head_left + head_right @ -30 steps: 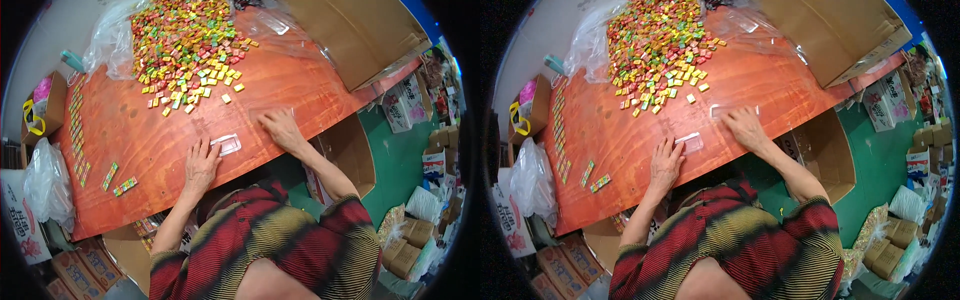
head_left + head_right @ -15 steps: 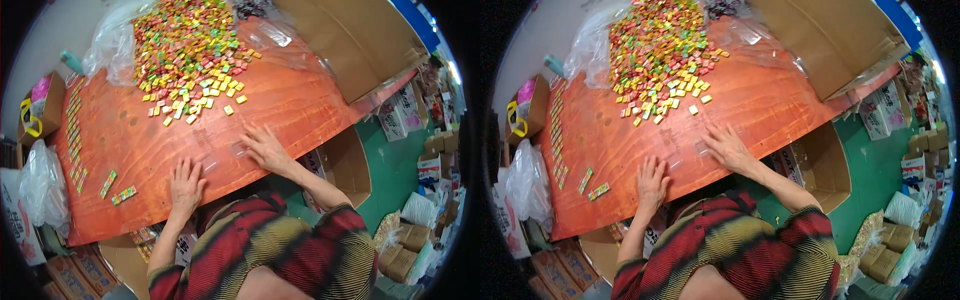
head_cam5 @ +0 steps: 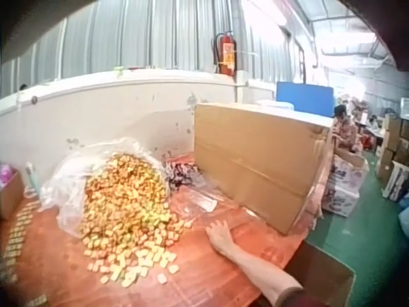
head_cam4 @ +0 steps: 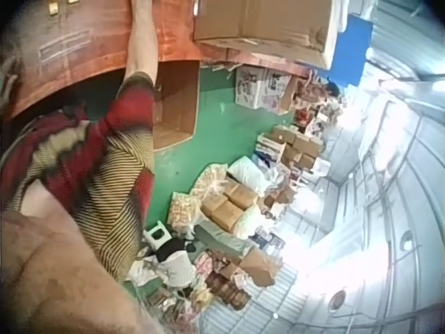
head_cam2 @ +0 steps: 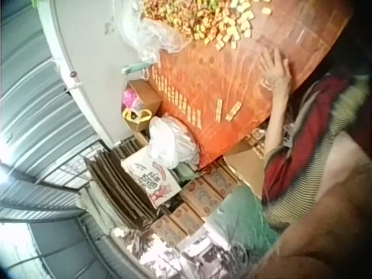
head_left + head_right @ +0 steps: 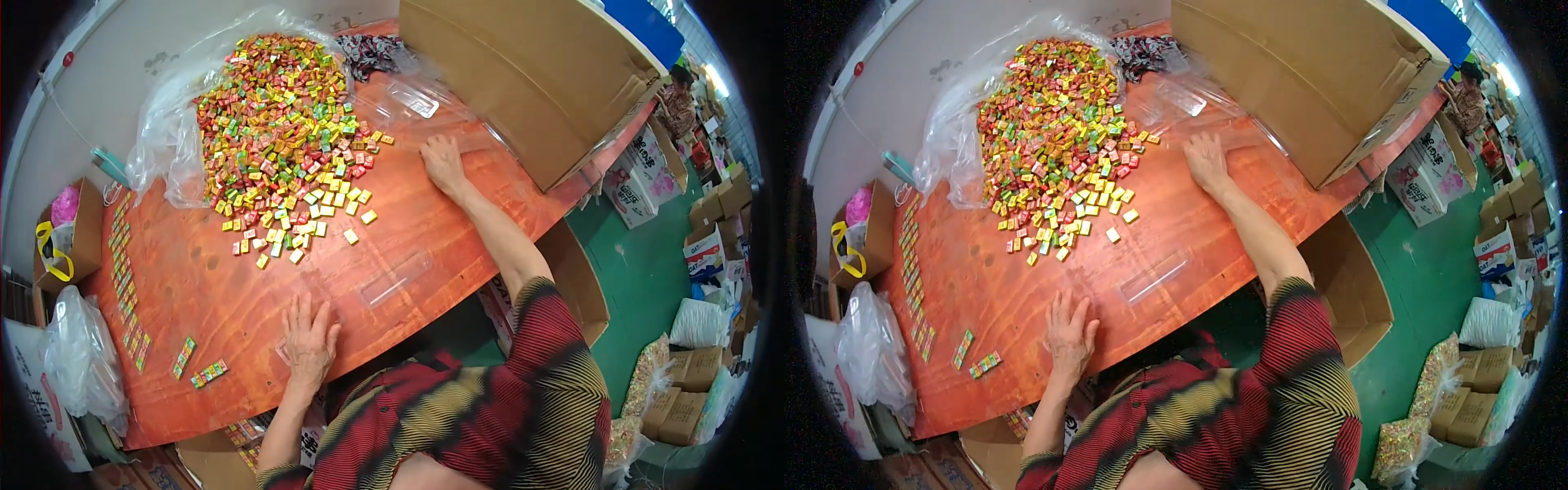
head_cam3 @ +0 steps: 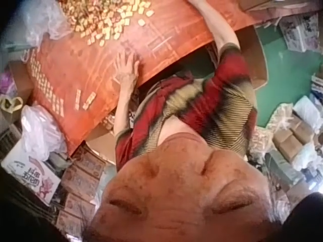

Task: Sorting and arranging small wrapped candies into rows on a table for packaging.

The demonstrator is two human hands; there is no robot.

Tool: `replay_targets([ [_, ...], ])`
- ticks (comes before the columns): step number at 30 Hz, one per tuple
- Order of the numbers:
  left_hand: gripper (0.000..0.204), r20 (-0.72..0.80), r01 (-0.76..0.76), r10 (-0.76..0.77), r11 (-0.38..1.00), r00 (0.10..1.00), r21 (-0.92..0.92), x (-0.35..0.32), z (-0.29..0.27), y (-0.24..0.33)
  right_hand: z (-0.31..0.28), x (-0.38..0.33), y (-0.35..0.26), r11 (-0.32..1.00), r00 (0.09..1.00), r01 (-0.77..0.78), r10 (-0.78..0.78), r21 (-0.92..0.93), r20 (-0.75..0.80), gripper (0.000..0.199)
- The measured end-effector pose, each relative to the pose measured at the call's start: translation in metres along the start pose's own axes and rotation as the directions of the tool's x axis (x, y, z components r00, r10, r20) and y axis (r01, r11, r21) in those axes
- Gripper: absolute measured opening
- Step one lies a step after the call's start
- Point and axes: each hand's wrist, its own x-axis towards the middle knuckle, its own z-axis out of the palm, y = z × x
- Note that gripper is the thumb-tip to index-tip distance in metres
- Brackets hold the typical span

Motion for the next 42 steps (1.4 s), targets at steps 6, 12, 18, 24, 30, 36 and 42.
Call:
replay_targets([
  [6, 0.037, -0.001, 0.024, -0.024, 0.999, 1.0, 0.026, -0.001, -0.003, -0.009, -0.043, -0.032, -0.026, 0.988, 0.986, 0.153, -0.151, 0.026, -0.075, 0.007],
  [12, 0.044, 0.077, 0.047, -0.052, 0.997, 0.996, 0.06, -0.003, -0.002, -0.008, -0.078, -0.085, -0.047, 0.964, 0.977, 0.211, -0.21, 0.162, -0.023, 0.009],
  [18, 0.05, 0.142, 0.062, -0.075, 0.993, 0.987, 0.1, -0.01, 0.002, -0.017, -0.117, -0.103, -0.06, 0.969, 0.972, 0.119, -0.158, 0.218, 0.172, 0.019],
  [24, 0.05, 0.174, 0.07, -0.092, 0.989, 0.98, 0.13, -0.005, -0.006, -0.021, -0.102, -0.12, -0.086, 0.925, 0.939, 0.135, -0.234, 0.355, 0.252, 0.043],
  [30, 0.052, 0.213, 0.062, -0.074, 0.996, 0.974, 0.06, -0.018, -0.003, -0.023, -0.111, -0.138, -0.104, 0.946, 0.918, 0.062, -0.178, 0.317, 0.354, 0.05],
  [36, 0.054, 0.064, 0.073, -0.078, 0.994, 0.995, 0.077, -0.004, -0.008, -0.022, -0.12, -0.103, -0.122, 0.854, 0.965, 0.087, -0.2, 0.512, 0.169, 0.044],
  [42, 0.052, -0.067, 0.252, -0.248, 0.966, 0.966, 0.05, 0.075, 0.012, -0.067, -0.075, -0.025, -0.199, 0.801, 0.948, 0.229, -0.312, 0.552, 0.058, 0.031],
])
